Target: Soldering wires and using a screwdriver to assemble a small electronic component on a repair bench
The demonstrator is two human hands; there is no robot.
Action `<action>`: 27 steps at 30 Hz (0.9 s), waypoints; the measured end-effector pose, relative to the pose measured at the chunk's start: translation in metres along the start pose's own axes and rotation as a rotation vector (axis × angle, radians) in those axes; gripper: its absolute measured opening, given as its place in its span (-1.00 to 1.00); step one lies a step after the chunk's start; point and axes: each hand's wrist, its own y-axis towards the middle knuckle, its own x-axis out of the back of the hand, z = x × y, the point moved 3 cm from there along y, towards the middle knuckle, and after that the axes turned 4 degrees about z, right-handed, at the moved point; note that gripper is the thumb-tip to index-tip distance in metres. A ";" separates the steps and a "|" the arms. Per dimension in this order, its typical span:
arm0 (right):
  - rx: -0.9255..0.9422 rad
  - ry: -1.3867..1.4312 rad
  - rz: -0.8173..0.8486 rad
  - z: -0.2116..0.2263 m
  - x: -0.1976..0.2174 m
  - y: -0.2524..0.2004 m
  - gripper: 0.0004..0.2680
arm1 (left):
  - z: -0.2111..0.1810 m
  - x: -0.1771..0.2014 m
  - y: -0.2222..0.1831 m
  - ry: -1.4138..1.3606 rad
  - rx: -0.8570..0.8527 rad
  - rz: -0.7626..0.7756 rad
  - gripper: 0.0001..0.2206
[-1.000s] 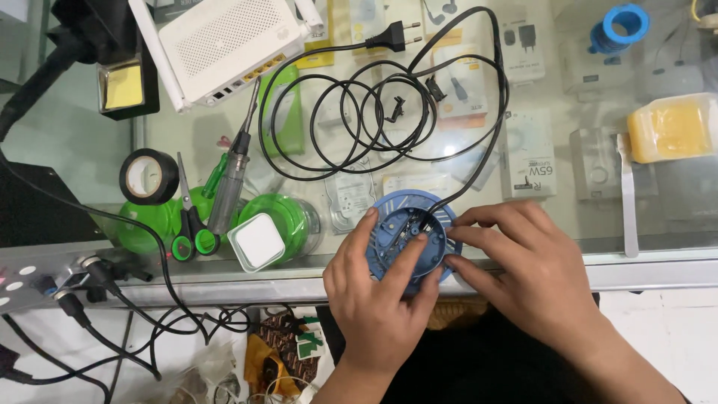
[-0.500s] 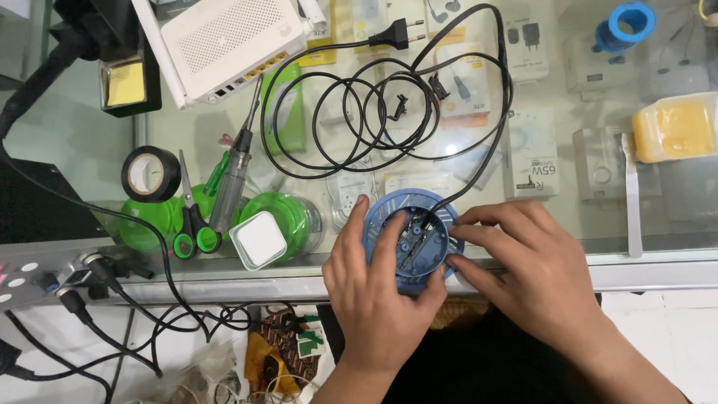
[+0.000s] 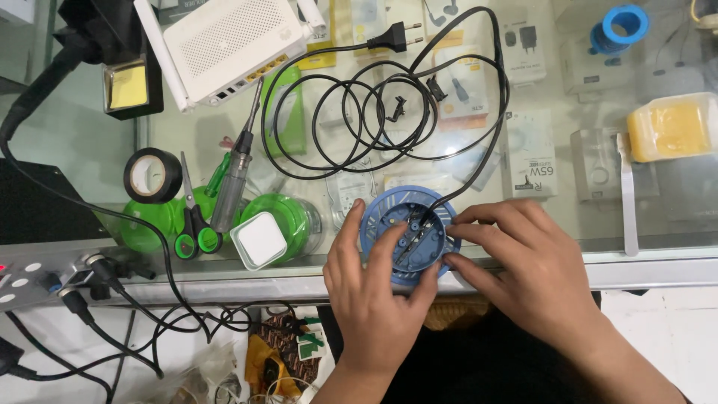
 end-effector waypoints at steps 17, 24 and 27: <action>-0.065 -0.007 0.047 0.000 -0.003 -0.005 -0.83 | 0.062 0.008 -0.025 -1.617 0.636 -0.148 -0.76; -0.047 0.001 0.021 0.000 -0.002 -0.005 -0.85 | 0.060 0.009 -0.023 -1.671 0.629 -0.076 -0.78; -0.046 0.011 0.013 0.001 -0.002 -0.004 -0.85 | 0.060 0.009 -0.025 -1.640 0.602 -0.058 -0.82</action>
